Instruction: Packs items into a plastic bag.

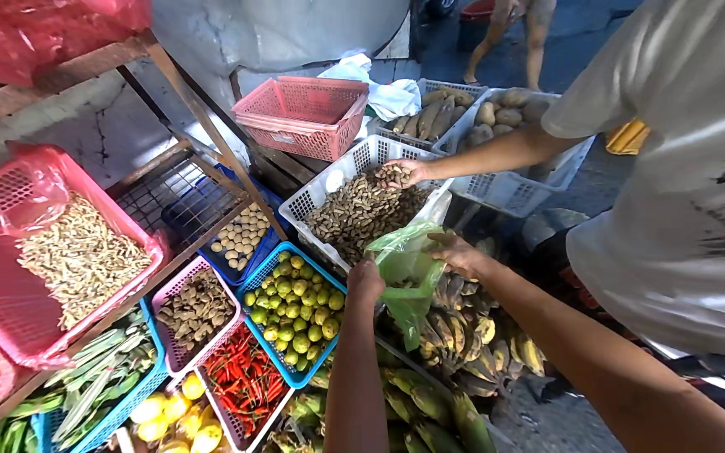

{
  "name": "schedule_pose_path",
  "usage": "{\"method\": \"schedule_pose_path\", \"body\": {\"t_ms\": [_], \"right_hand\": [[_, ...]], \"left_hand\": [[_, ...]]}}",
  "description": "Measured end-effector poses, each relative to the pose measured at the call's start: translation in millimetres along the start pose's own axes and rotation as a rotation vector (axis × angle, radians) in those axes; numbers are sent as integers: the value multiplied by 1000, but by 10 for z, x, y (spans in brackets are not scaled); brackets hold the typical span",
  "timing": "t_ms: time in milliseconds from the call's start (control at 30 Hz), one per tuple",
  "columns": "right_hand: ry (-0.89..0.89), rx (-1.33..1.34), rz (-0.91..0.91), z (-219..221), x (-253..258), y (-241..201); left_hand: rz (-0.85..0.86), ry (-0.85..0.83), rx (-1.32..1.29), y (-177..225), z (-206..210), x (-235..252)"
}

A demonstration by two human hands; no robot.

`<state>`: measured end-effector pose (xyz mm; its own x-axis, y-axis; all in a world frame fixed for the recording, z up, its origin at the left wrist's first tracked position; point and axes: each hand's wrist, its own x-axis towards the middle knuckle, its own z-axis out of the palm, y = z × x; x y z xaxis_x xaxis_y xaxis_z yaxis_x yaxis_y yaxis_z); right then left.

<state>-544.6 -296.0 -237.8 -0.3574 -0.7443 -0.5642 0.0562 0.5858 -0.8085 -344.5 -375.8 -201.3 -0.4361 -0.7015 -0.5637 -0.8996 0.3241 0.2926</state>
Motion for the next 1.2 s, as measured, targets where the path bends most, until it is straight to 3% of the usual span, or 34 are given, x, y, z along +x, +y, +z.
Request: {"method": "schedule_pose_path", "body": {"t_ms": [1200], "right_hand": [[-8,-3,5,18,-14,37]], "left_hand": [[-4,-2,10,-9,0,25]]}}
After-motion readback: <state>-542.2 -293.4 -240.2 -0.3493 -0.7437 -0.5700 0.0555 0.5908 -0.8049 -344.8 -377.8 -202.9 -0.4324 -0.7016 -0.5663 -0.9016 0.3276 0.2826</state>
